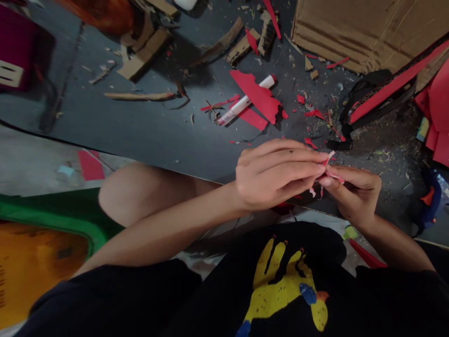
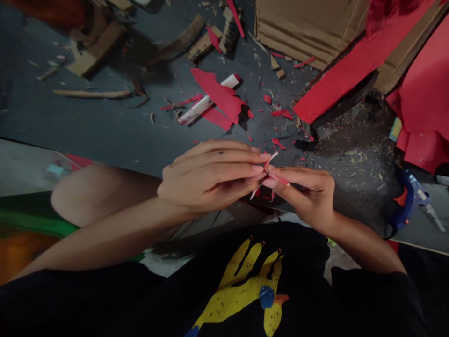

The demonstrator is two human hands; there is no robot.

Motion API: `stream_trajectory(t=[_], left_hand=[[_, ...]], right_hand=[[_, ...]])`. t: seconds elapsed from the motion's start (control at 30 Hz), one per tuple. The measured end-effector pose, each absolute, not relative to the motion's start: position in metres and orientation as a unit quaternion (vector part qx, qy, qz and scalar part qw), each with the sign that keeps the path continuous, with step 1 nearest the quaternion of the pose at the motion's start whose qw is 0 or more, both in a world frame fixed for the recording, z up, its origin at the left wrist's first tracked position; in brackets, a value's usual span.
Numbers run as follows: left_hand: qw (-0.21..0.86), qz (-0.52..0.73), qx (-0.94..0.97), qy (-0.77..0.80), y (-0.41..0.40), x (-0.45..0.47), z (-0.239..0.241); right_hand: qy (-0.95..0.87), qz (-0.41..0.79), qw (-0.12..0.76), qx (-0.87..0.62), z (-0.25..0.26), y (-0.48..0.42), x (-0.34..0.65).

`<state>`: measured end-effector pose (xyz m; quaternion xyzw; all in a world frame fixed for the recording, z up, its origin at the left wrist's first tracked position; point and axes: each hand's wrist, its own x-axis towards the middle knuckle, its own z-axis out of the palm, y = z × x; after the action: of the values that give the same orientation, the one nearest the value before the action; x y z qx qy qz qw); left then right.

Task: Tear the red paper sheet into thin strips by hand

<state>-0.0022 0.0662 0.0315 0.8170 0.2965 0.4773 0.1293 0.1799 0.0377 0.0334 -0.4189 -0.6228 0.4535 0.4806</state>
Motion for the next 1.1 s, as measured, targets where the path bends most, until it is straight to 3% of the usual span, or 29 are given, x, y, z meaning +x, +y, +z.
stream_trajectory(t=[0.5, 1.1], left_hand=[[0.147, 0.437, 0.835, 0.3, 0.0722, -0.0036, 0.0319], [0.152, 0.404, 0.851, 0.297, 0.0745, -0.0031, 0.0295]], right_hand=[[-0.721, 0.33, 0.427, -0.434, 0.0389, 0.0439, 0.1862], [-0.691, 0.37, 0.414, -0.463, 0.0405, 0.0419, 0.1862]])
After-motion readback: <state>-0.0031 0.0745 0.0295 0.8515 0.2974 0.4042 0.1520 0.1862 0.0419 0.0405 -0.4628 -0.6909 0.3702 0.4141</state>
